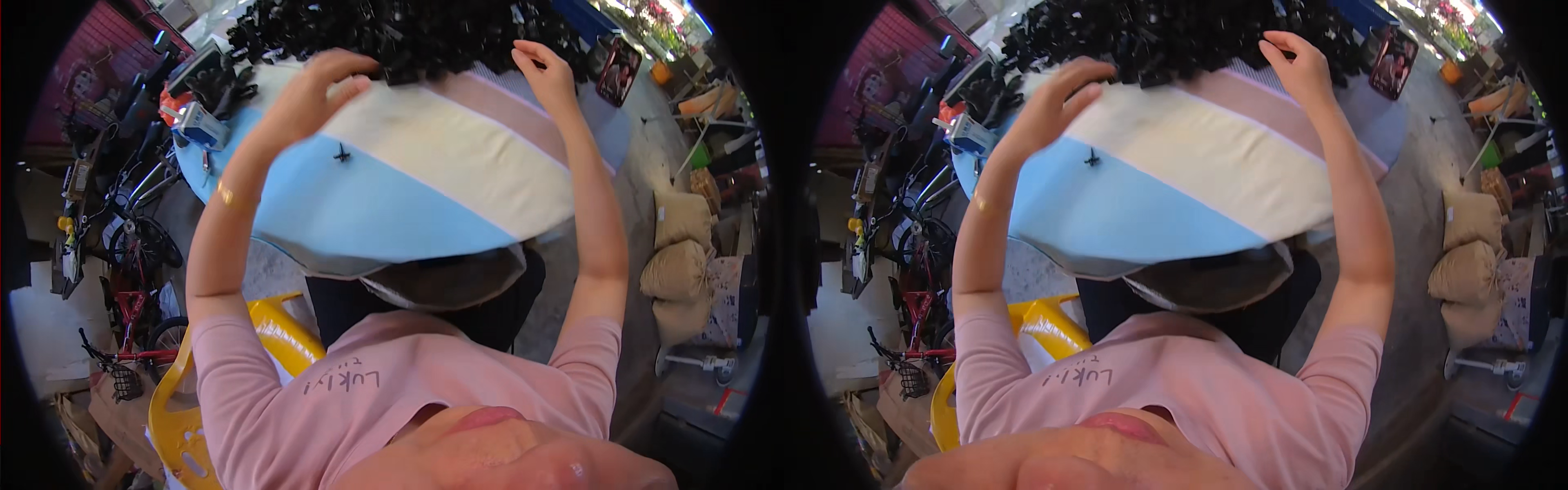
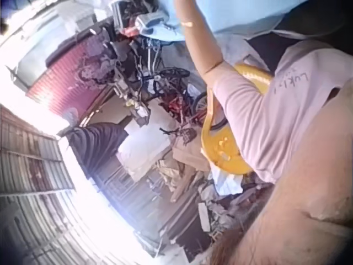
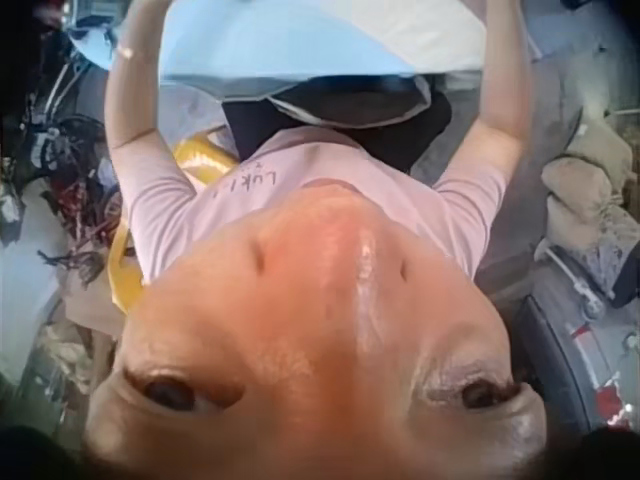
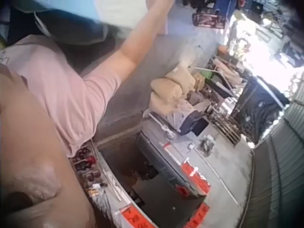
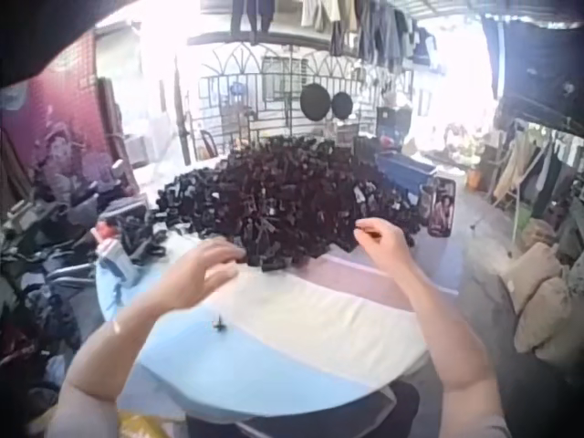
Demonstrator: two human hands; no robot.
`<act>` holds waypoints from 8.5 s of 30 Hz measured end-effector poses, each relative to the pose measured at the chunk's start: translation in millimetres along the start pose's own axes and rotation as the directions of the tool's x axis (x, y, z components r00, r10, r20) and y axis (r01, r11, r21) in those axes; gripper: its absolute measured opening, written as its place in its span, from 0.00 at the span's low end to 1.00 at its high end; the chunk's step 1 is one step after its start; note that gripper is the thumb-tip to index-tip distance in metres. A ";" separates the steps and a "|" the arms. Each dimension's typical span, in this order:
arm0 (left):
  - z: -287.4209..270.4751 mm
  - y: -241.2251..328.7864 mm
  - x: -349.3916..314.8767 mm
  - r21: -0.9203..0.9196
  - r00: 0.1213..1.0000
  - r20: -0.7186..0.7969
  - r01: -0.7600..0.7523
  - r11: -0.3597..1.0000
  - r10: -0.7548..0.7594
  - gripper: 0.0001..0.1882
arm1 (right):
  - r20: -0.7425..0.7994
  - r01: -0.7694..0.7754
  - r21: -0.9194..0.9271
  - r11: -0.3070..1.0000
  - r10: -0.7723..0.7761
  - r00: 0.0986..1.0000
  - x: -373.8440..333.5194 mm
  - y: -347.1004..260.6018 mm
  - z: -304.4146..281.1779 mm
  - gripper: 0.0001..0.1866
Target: Inspecting and sorting small black plastic components on a table.
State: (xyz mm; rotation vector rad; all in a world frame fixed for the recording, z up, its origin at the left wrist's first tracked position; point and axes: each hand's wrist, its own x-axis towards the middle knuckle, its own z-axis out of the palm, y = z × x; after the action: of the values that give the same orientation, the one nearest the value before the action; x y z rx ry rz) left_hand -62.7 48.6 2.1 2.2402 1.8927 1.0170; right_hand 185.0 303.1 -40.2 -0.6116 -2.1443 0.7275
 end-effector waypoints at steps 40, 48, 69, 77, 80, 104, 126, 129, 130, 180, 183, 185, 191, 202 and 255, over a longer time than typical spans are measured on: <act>93.7 -14.2 64.5 0.359 0.949 -0.315 0.128 0.924 -0.009 0.14 | -0.185 0.253 -0.240 0.937 -0.300 0.936 -36.1 -7.8 50.5 0.14; 82.1 64.4 2.1 0.320 0.989 0.146 -0.067 0.945 0.021 0.18 | -0.160 0.244 -0.465 0.851 -0.352 0.922 -66.3 -10.2 16.6 0.13; 97.9 76.9 -4.4 -0.405 0.952 0.305 0.146 0.902 -0.017 0.16 | -0.117 -0.009 -0.394 0.919 -0.040 0.992 -83.2 -12.3 1.1 0.14; 110.6 62.2 -5.1 -0.617 0.974 0.168 0.225 0.754 -0.153 0.15 | -0.106 0.049 -0.408 0.912 -0.101 0.989 -98.6 -26.9 -5.1 0.14; 104.0 60.2 -1.8 -0.654 0.949 0.246 0.312 0.689 -0.196 0.16 | -0.163 0.051 -0.323 0.945 -0.109 0.981 -105.4 -44.2 1.1 0.13; 110.7 74.1 -12.8 -0.476 0.978 0.206 0.075 0.876 0.028 0.16 | 0.074 0.259 -0.448 0.855 -0.253 0.965 -145.7 -98.5 3.7 0.16; 107.8 74.0 -11.1 -0.345 0.963 0.267 0.129 0.930 -0.034 0.15 | 0.301 0.255 -0.208 0.944 -0.186 0.935 -137.7 -110.0 5.6 0.14; 109.7 72.4 -12.0 -0.346 0.980 0.196 0.055 0.937 0.015 0.15 | 0.280 0.295 -0.304 0.906 -0.211 0.937 -141.0 -121.5 12.5 0.14; 110.8 71.6 -11.6 -0.345 0.981 0.195 0.057 0.937 0.012 0.15 | 0.282 0.297 -0.302 0.906 -0.212 0.935 -140.9 -124.1 13.0 0.14; 114.9 63.7 -5.2 -0.676 0.974 0.043 0.193 0.711 -0.224 0.19 | 0.067 -0.185 0.349 0.919 0.172 0.983 -129.7 -78.0 22.7 0.12; 110.8 64.9 -5.8 -0.784 0.965 0.142 0.246 0.570 -0.221 0.19 | 0.034 -0.063 0.273 0.960 0.056 0.998 -132.5 -94.0 29.2 0.13; 109.3 64.7 -5.8 -0.768 0.952 0.219 0.304 0.564 -0.215 0.19 | 0.015 -0.034 0.210 0.977 0.032 0.999 -132.8 -96.2 28.7 0.13; 110.7 64.5 -5.6 -0.753 0.916 0.312 0.401 0.522 -0.254 0.20 | 0.021 0.331 -0.356 0.874 -0.347 0.938 -132.7 -107.5 24.6 0.14; 110.0 60.5 -12.9 -0.211 0.995 0.091 -0.009 0.977 0.029 0.20 | 0.293 0.398 -0.377 0.836 -0.300 0.908 -129.0 -113.8 18.2 0.15; 102.6 54.5 0.0 -0.611 0.970 0.035 0.211 0.763 -0.240 0.15 | -0.074 0.116 0.025 0.993 -0.114 0.991 -114.9 -111.9 46.6 0.16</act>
State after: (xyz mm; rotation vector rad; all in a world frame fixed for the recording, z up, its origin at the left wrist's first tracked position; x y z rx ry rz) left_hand 35.5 72.9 -55.2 1.5867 1.4882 1.3918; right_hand 194.7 136.6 -49.6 -0.4876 -2.0801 0.6629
